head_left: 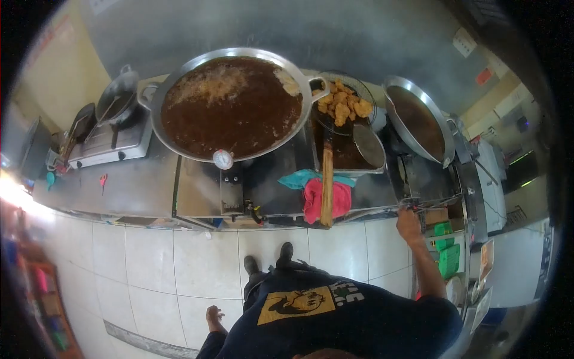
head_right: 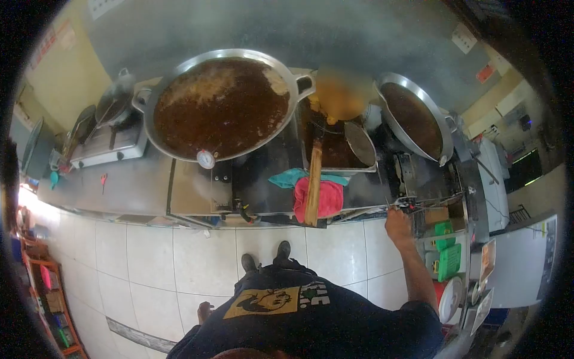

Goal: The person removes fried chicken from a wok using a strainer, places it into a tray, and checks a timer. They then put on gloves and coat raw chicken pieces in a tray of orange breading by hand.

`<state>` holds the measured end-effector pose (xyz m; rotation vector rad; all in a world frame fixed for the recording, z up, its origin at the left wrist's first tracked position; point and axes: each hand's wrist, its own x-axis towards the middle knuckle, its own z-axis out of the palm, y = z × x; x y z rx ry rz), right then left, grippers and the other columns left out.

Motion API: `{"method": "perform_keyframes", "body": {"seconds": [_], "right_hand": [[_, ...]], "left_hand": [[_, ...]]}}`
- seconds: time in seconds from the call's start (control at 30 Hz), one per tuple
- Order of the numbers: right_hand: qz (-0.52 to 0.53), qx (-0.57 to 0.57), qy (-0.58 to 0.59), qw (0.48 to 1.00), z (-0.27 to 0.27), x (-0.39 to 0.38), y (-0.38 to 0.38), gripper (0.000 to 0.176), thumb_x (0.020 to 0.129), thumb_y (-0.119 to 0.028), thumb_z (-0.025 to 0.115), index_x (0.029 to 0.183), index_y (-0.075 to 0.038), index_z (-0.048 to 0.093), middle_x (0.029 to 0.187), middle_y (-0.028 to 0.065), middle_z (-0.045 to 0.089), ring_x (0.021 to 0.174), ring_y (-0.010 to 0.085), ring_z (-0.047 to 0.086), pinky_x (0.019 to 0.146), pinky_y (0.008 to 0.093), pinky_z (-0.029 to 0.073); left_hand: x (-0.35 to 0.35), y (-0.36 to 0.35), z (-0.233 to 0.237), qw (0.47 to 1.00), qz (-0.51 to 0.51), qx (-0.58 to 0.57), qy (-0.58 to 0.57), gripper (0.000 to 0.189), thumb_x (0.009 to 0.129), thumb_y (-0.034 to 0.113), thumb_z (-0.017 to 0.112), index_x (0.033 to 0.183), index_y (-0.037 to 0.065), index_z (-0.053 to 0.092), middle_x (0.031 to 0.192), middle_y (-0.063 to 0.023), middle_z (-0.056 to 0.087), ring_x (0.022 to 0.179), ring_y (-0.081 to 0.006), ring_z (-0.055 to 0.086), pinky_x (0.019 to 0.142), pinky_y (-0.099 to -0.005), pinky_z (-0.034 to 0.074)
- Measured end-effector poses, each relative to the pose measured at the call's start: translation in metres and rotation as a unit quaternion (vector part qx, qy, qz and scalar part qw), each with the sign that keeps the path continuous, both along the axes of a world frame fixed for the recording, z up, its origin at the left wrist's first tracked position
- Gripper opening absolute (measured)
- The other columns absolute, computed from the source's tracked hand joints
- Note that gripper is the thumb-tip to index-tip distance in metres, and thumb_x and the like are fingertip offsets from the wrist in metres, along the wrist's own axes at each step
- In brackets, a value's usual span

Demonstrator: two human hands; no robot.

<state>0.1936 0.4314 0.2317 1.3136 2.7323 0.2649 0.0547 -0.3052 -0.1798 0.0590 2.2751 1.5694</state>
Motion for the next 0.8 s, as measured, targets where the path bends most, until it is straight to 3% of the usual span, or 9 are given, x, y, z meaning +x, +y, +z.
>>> {"method": "perform_keyframes", "body": {"seconds": [0.07, 0.13, 0.17, 0.2, 0.3, 0.43, 0.47, 0.53, 0.8], "right_hand": [[-0.003, -0.01, -0.029, 1.0, 0.002, -0.003, 0.005, 0.018, 0.091, -0.005, 0.049, 0.104, 0.003, 0.06, 0.085, 0.0257, 0.067, 0.084, 0.042, 0.068, 0.074, 0.0504, 0.056], [0.02, 0.017, 0.008, 1.0, 0.009, -0.003, 0.009, 0.017, 0.093, -0.006, 0.049, 0.101, 0.004, 0.059, 0.082, 0.026, 0.066, 0.081, 0.0423, 0.068, 0.074, 0.0508, 0.056], [0.032, 0.037, 0.038, 0.998, 0.017, -0.006, 0.009, 0.016, 0.094, -0.007, 0.048, 0.099, 0.004, 0.058, 0.078, 0.0262, 0.065, 0.078, 0.0426, 0.067, 0.073, 0.0511, 0.055], [0.041, 0.037, 0.037, 0.998, 0.047, -0.023, -0.003, 0.016, 0.094, -0.007, 0.048, 0.099, 0.004, 0.058, 0.078, 0.0262, 0.065, 0.078, 0.0426, 0.067, 0.073, 0.0511, 0.055], [0.078, -0.005, 0.156, 0.985, 0.15, -0.078, -0.047, 0.018, 0.093, -0.008, 0.048, 0.1, 0.005, 0.058, 0.079, 0.0247, 0.062, 0.076, 0.0454, 0.06, 0.076, 0.0515, 0.048], [0.239, -0.092, 0.205, 0.945, 0.168, -0.163, -0.004, 0.024, 0.096, -0.01, 0.045, 0.104, 0.008, 0.058, 0.075, 0.0242, 0.064, 0.047, 0.0304, 0.059, 0.04, 0.0378, 0.048], [0.088, -0.255, 0.215, 0.938, 0.185, -0.206, -0.037, 0.024, 0.095, -0.009, 0.044, 0.104, 0.009, 0.059, 0.076, 0.0232, 0.065, 0.046, 0.0257, 0.06, 0.037, 0.0352, 0.047], [0.091, -0.279, 0.169, 0.941, 0.173, -0.272, -0.046, 0.025, 0.094, -0.007, 0.043, 0.103, 0.01, 0.059, 0.076, 0.0213, 0.065, 0.05, 0.0218, 0.063, 0.04, 0.0347, 0.05], [0.144, -0.426, 0.105, 0.887, 0.112, -0.41, -0.054, 0.029, 0.1, -0.018, 0.047, 0.085, 0.006, 0.055, 0.062, 0.0043, 0.051, 0.048, 0.0125, 0.05, 0.041, 0.0324, 0.048]], "left_hand": [[-0.012, -0.004, -0.016, 0.96, 0.151, 0.021, -0.235, 0.023, 0.09, 0.018, 0.049, 0.085, 0.004, 0.067, 0.065, -0.012, 0.062, 0.054, -0.0277, 0.067, 0.04, -0.0375, 0.042], [-0.043, -0.012, -0.033, 0.968, 0.113, 0.069, -0.214, 0.03, 0.091, 0.021, 0.052, 0.065, 0.007, 0.059, 0.064, -0.0114, 0.064, 0.053, -0.0291, 0.059, 0.046, -0.0415, 0.043], [-0.072, -0.001, -0.045, 0.952, -0.016, -0.296, -0.074, 0.034, 0.093, 0.022, 0.05, 0.064, 0.005, 0.053, 0.065, -0.0163, 0.06, 0.057, -0.0323, 0.055, 0.052, -0.0443, 0.042], [-0.099, 0.018, -0.014, 0.868, -0.138, -0.446, 0.167, 0.033, 0.094, 0.021, 0.048, 0.067, 0.004, 0.052, 0.066, -0.0191, 0.057, 0.06, -0.0345, 0.055, 0.055, -0.0491, 0.04], [-0.183, 0.123, 0.186, 0.923, 0.021, -0.344, 0.17, 0.03, 0.099, 0.023, 0.042, 0.092, 0.0, 0.061, 0.089, -0.026, 0.064, 0.088, -0.0457, 0.06, 0.074, -0.0551, 0.044], [-0.232, 0.251, 0.411, 0.91, -0.065, -0.182, 0.367, 0.022, 0.089, 0.004, 0.053, 0.109, 0.005, 0.062, 0.129, -0.0155, 0.06, 0.117, -0.0346, 0.058, 0.085, -0.0435, 0.053], [-0.245, 0.271, 0.41, 0.879, -0.116, -0.172, 0.429, 0.02, 0.087, 0.003, 0.055, 0.105, 0.008, 0.063, 0.133, -0.0133, 0.057, 0.121, -0.0315, 0.057, 0.082, -0.0415, 0.055], [-0.251, 0.317, 0.435, 0.876, -0.173, -0.156, 0.422, 0.033, 0.095, 0.019, 0.05, 0.125, 0.006, 0.058, 0.149, -0.018, 0.04, 0.112, -0.0338, 0.061, 0.084, -0.0425, 0.054], [-0.264, 0.382, 0.445, 0.904, -0.113, -0.205, 0.357, 0.037, 0.097, 0.025, 0.051, 0.128, 0.005, 0.053, 0.148, -0.023, 0.04, 0.082, -0.0402, 0.069, 0.07, -0.0475, 0.057]]}}
